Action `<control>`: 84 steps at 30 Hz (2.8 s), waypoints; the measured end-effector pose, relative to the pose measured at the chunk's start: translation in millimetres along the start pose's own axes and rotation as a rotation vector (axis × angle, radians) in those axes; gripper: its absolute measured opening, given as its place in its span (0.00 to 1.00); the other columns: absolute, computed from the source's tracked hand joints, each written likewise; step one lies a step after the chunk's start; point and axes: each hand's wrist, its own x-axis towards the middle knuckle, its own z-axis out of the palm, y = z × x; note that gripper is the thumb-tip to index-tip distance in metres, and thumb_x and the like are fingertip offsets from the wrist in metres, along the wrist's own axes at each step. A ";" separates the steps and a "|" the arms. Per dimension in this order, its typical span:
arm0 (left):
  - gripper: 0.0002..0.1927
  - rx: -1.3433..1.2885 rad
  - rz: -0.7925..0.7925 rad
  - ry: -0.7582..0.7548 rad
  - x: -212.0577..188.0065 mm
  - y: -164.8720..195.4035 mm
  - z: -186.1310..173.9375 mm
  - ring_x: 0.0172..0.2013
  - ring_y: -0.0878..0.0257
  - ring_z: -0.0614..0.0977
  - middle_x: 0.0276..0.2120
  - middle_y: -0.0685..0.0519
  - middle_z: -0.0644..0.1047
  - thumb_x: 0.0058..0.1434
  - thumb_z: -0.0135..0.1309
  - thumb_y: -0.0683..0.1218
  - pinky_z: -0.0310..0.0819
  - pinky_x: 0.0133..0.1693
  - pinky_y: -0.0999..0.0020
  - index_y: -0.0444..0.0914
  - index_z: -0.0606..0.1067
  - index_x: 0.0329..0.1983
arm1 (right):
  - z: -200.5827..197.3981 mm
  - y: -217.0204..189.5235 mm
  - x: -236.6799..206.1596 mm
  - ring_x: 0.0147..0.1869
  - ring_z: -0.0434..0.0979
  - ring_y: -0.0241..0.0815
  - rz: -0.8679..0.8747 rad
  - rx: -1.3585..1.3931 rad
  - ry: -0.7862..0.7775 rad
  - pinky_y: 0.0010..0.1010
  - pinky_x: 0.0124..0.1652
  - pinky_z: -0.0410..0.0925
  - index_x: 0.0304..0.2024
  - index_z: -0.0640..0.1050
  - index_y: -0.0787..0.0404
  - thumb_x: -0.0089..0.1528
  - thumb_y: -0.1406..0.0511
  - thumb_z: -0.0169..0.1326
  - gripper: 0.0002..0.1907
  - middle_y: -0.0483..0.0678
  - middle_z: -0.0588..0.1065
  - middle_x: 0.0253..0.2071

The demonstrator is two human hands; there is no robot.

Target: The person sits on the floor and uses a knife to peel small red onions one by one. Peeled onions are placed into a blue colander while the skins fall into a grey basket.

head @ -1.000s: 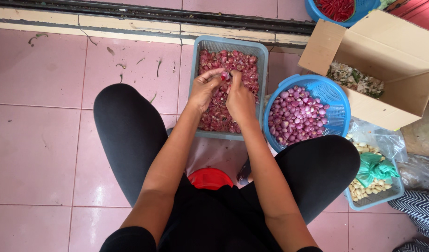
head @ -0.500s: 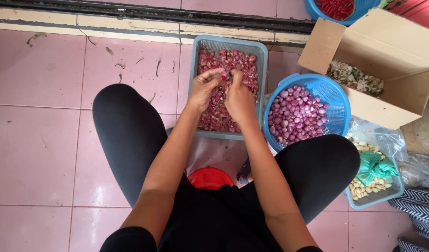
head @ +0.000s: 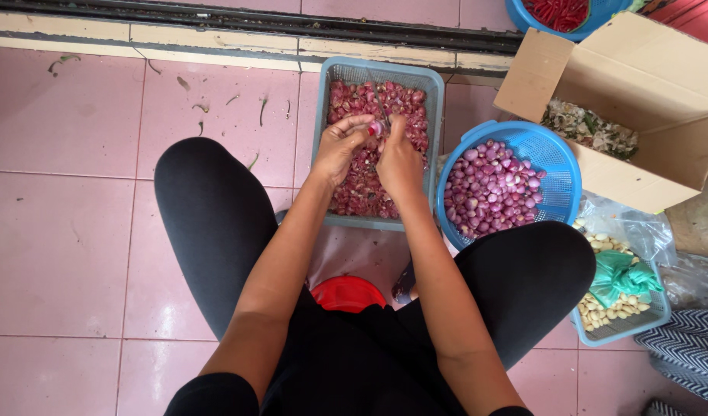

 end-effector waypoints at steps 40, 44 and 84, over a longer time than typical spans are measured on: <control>0.17 -0.036 -0.068 0.012 3.2 -2.1 -8.3 0.46 0.65 0.83 0.48 0.50 0.83 0.64 0.58 0.36 0.82 0.49 0.70 0.35 0.77 0.56 | 2.1 10.6 0.7 0.40 0.82 0.59 0.032 0.042 -0.018 0.52 0.35 0.71 0.58 0.59 0.57 0.60 0.76 0.49 0.26 0.53 0.80 0.37; 0.17 -0.077 -0.044 0.008 4.3 -4.8 -12.9 0.46 0.64 0.83 0.47 0.49 0.82 0.64 0.58 0.36 0.80 0.50 0.71 0.34 0.77 0.57 | -2.8 4.3 1.9 0.37 0.84 0.55 0.051 0.156 -0.142 0.48 0.35 0.74 0.58 0.57 0.58 0.63 0.75 0.47 0.24 0.52 0.79 0.35; 0.15 0.037 0.016 0.023 3.5 -45.2 -14.6 0.44 0.64 0.83 0.44 0.47 0.83 0.61 0.59 0.33 0.79 0.50 0.69 0.32 0.79 0.52 | 2.6 22.5 -20.0 0.40 0.81 0.64 -0.010 0.046 -0.111 0.55 0.37 0.69 0.62 0.58 0.58 0.63 0.74 0.50 0.27 0.56 0.78 0.37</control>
